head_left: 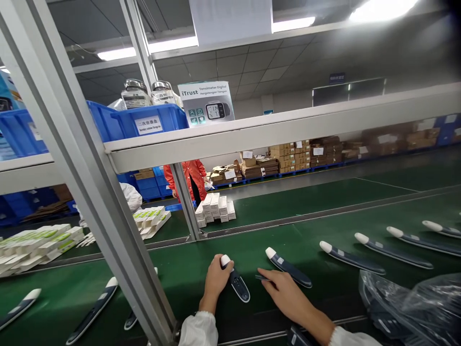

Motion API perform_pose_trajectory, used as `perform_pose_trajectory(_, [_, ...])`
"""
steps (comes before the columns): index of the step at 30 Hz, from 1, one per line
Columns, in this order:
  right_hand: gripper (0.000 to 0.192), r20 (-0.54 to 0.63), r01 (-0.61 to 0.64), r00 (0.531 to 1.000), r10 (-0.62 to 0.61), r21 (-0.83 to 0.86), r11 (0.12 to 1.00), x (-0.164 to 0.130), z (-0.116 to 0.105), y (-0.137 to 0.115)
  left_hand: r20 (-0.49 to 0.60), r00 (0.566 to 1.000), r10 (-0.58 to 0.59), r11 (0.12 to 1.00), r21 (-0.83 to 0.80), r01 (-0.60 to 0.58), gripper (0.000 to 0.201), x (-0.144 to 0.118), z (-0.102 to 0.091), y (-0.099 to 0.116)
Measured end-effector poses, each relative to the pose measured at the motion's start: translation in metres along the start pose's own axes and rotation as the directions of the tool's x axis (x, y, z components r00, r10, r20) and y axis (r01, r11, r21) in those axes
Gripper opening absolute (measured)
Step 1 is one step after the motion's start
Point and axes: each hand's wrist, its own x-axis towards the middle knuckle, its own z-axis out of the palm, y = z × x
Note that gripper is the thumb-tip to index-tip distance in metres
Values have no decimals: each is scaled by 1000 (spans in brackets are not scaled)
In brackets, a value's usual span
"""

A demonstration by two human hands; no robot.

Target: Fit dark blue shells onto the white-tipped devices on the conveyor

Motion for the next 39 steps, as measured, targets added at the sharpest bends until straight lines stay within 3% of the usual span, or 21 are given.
perform_pose_trajectory(6, [49,25,33,999,-27,-260,965,22,36,-14,-19,1000,22,1000,20,-22,31,-4,8,13])
perform_pose_trajectory(11, [50,115,151,987,-110,-457,877,17,47,-13,-32,999,15,999,30,-14,25,-7,16,25])
perform_pose_trajectory(15, [53,126,98,991,-36,-532,841,13,41,-3,-24,999,34,999,13,-34,27,-9,22,30])
perform_pose_trajectory(27, [55,180,99,984,-2,-530,842,15,11,15,27,995,91,995,-43,-90,35,-8,42,39])
perform_pose_trajectory(32, [56,193,64,981,24,-438,897,10,-8,24,43,993,113,988,-111,-108,57,-4,51,40])
perform_pose_trajectory(35, [55,149,16,988,45,-382,924,-9,-24,19,-40,994,100,989,-110,-104,77,1,37,30])
perform_pose_trajectory(39, [34,165,-49,979,117,-367,929,-46,-32,15,-205,978,48,999,16,-46,62,10,-8,9])
